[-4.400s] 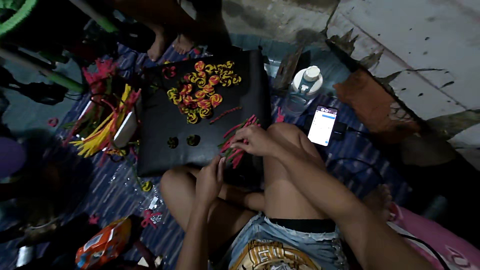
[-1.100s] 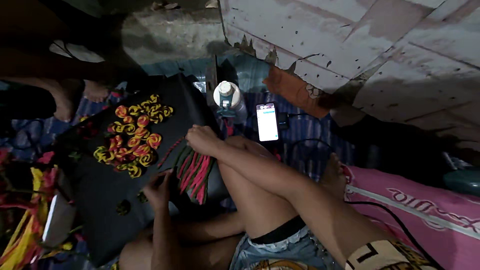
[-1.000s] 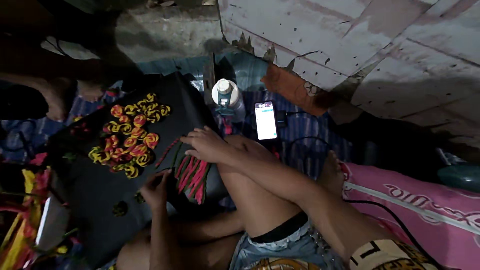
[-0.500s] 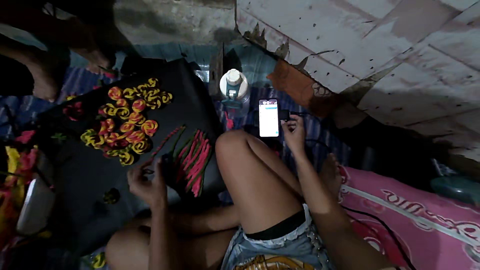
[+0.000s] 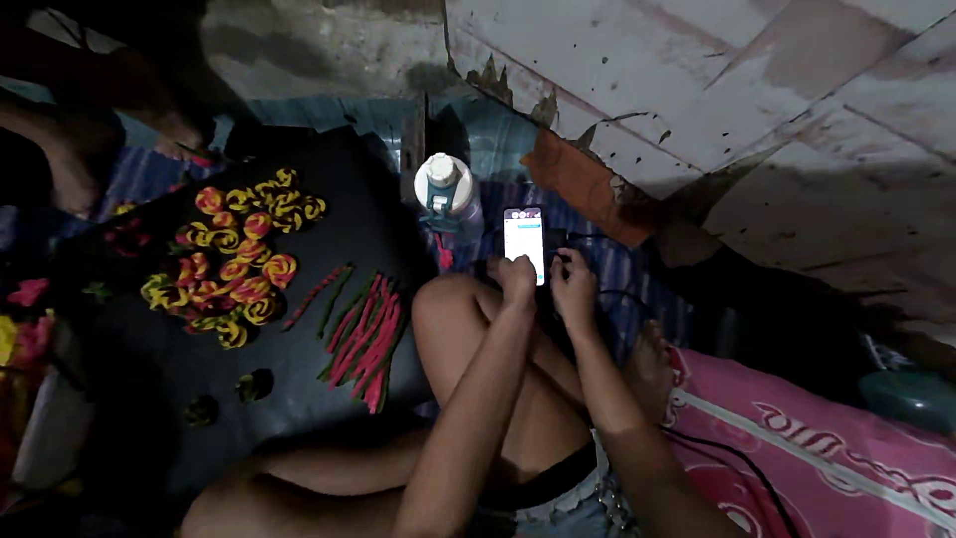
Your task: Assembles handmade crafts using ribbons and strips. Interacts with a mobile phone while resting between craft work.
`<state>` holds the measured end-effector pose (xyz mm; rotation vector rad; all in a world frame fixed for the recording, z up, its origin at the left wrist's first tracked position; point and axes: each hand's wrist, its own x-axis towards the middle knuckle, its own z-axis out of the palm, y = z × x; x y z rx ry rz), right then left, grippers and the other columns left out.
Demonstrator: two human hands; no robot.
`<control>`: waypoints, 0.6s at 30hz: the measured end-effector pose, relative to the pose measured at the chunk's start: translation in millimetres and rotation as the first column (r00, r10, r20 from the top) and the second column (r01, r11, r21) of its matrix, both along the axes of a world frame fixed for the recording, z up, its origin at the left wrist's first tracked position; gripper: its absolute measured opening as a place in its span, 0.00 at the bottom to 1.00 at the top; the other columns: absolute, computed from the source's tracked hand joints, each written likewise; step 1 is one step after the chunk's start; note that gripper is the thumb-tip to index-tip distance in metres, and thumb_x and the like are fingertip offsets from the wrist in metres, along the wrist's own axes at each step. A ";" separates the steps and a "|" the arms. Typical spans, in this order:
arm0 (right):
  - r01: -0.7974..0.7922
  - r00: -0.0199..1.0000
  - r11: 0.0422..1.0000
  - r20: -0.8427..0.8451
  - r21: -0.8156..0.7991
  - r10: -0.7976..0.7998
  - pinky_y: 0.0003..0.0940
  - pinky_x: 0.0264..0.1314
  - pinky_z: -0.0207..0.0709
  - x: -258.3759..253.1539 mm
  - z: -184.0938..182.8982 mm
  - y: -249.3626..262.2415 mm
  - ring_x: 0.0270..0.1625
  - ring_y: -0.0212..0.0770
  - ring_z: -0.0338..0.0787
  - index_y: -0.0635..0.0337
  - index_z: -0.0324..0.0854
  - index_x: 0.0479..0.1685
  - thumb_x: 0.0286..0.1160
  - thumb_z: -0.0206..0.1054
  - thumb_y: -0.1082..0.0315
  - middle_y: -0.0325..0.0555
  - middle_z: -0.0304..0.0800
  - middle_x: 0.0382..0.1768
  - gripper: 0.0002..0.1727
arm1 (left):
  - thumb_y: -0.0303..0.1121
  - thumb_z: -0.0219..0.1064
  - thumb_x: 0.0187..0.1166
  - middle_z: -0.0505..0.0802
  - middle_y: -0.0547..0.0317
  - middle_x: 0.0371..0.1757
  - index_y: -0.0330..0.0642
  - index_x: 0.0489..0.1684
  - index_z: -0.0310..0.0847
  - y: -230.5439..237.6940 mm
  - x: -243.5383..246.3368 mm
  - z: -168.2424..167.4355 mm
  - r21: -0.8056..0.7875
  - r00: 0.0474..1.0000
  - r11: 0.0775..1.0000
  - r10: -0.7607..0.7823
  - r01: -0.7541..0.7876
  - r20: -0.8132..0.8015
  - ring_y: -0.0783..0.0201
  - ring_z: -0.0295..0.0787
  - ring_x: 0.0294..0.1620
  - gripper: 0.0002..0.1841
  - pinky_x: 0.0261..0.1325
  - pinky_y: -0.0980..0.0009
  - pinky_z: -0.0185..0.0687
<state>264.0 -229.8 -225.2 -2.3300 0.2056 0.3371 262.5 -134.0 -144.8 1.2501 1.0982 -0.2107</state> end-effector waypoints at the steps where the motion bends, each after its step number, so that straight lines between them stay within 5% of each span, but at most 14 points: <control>1: -0.006 1.000 1.000 -0.001 -0.020 0.006 0.62 0.61 0.80 0.1 1.1 0.2 0.53 0.61 0.93 0.61 0.78 0.75 0.91 0.55 0.60 0.60 0.95 0.47 0.22 | 0.30 0.56 0.90 0.69 0.25 0.80 0.22 0.79 0.62 1.7 3.3 -3.1 0.062 0.998 0.997 -0.039 0.041 -0.040 0.39 0.68 0.78 0.24 0.77 0.48 0.66; 5: 0.029 0.999 0.994 0.022 0.105 -0.032 0.56 0.55 0.83 -0.5 -8.1 0.7 0.45 0.56 0.93 0.60 0.79 0.75 0.91 0.55 0.63 0.59 0.94 0.44 0.21 | 0.29 0.57 0.88 0.52 0.28 0.91 0.36 0.94 0.39 10.3 10.0 -20.0 0.145 0.991 0.987 -0.059 0.076 -0.118 0.37 0.58 0.87 0.37 0.82 0.48 0.63; 9: 0.015 0.999 0.961 0.027 0.275 -0.023 0.49 0.52 0.83 4.3 -22.0 -0.5 0.44 0.50 0.91 0.58 0.78 0.78 0.93 0.52 0.64 0.60 0.92 0.50 0.21 | 0.27 0.56 0.88 0.55 0.27 0.89 0.40 0.93 0.46 8.7 14.0 -25.0 0.122 0.988 0.987 -0.089 0.105 -0.126 0.36 0.63 0.84 0.33 0.78 0.48 0.66; 12: -0.010 0.999 0.923 0.042 0.385 -0.007 0.46 0.71 0.79 5.1 -24.6 1.4 0.65 0.50 0.90 0.61 0.75 0.80 0.93 0.53 0.65 0.59 0.87 0.69 0.22 | 0.28 0.56 0.88 0.58 0.27 0.88 0.41 0.91 0.53 9.3 12.9 -29.7 0.120 0.988 0.986 -0.102 0.116 -0.116 0.36 0.64 0.82 0.30 0.77 0.46 0.66; 18: -0.011 0.994 0.866 0.100 0.500 -0.045 0.38 0.77 0.75 4.5 -31.2 2.0 0.72 0.44 0.87 0.65 0.79 0.77 0.90 0.57 0.69 0.57 0.85 0.72 0.21 | 0.25 0.57 0.86 0.62 0.26 0.86 0.45 0.89 0.56 11.2 12.5 -41.1 0.095 0.993 0.990 -0.093 0.100 -0.071 0.35 0.67 0.80 0.30 0.74 0.44 0.69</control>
